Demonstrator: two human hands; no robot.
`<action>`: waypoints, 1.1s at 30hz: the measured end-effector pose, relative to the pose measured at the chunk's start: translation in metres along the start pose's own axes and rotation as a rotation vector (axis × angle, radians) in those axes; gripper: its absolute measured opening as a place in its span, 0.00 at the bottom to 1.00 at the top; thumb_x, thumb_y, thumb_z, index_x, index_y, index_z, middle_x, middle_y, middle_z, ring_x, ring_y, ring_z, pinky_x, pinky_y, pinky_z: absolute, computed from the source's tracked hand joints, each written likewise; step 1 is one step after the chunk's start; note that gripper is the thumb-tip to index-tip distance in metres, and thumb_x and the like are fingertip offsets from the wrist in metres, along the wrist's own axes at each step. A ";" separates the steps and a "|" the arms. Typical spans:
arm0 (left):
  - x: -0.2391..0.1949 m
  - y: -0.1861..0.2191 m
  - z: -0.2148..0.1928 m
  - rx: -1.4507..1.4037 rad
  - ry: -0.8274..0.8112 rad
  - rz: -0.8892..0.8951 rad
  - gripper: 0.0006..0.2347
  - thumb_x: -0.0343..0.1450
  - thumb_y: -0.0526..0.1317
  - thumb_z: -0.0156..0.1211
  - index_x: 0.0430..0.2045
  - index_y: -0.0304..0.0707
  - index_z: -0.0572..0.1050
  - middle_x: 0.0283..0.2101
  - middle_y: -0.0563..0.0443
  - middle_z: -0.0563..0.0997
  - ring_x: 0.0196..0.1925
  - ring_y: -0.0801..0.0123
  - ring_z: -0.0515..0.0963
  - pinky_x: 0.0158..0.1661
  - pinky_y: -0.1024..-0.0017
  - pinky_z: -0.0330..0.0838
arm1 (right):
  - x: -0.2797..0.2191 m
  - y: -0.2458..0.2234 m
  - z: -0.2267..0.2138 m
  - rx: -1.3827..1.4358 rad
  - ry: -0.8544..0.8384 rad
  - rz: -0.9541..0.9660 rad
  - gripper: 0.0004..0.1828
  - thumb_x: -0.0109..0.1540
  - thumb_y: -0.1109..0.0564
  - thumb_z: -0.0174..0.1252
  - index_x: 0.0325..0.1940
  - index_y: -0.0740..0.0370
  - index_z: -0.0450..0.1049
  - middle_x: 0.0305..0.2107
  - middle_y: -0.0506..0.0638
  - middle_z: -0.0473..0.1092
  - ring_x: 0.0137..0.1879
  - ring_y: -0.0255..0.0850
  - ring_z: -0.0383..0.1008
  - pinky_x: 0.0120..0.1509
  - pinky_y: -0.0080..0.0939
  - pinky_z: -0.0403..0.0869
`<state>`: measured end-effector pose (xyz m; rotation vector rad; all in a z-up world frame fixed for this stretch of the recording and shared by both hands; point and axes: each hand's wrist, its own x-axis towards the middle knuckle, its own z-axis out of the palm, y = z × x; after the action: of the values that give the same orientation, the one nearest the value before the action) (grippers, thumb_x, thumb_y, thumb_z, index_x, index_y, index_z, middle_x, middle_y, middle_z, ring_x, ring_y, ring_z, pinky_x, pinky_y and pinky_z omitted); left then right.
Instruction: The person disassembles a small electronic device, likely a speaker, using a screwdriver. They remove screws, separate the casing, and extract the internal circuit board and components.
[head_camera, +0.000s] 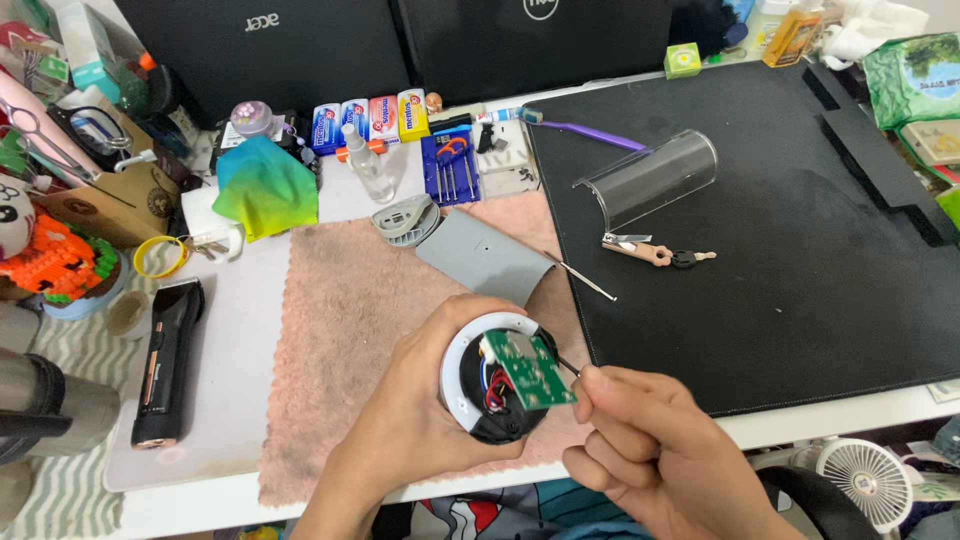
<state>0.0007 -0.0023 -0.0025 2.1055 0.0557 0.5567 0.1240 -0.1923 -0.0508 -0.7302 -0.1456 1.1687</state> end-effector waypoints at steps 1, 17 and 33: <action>0.000 0.004 0.001 0.000 0.006 -0.001 0.29 0.57 0.45 0.78 0.51 0.41 0.71 0.49 0.52 0.80 0.48 0.69 0.83 0.49 0.74 0.75 | 0.001 0.000 0.000 -0.004 -0.003 0.004 0.15 0.70 0.62 0.51 0.33 0.76 0.72 0.12 0.40 0.36 0.17 0.32 0.33 0.25 0.41 0.47; 0.011 0.040 -0.006 -0.013 0.005 -0.880 0.20 0.57 0.47 0.74 0.42 0.52 0.78 0.35 0.63 0.83 0.36 0.78 0.78 0.40 0.78 0.72 | 0.006 -0.016 0.042 -1.682 -0.145 -1.325 0.03 0.61 0.66 0.56 0.36 0.69 0.76 0.19 0.48 0.65 0.22 0.40 0.53 0.29 0.41 0.57; 0.011 0.054 0.000 0.061 -0.063 -0.903 0.29 0.57 0.55 0.68 0.55 0.62 0.73 0.47 0.65 0.88 0.50 0.79 0.87 0.47 0.77 0.77 | 0.010 -0.010 0.024 -1.737 -0.239 -1.312 0.03 0.63 0.66 0.55 0.34 0.67 0.72 0.26 0.48 0.69 0.23 0.43 0.53 0.28 0.41 0.59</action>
<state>0.0013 -0.0304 0.0443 1.8955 0.9382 -0.0613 0.1253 -0.1749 -0.0293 -1.5427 -1.6847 -0.4506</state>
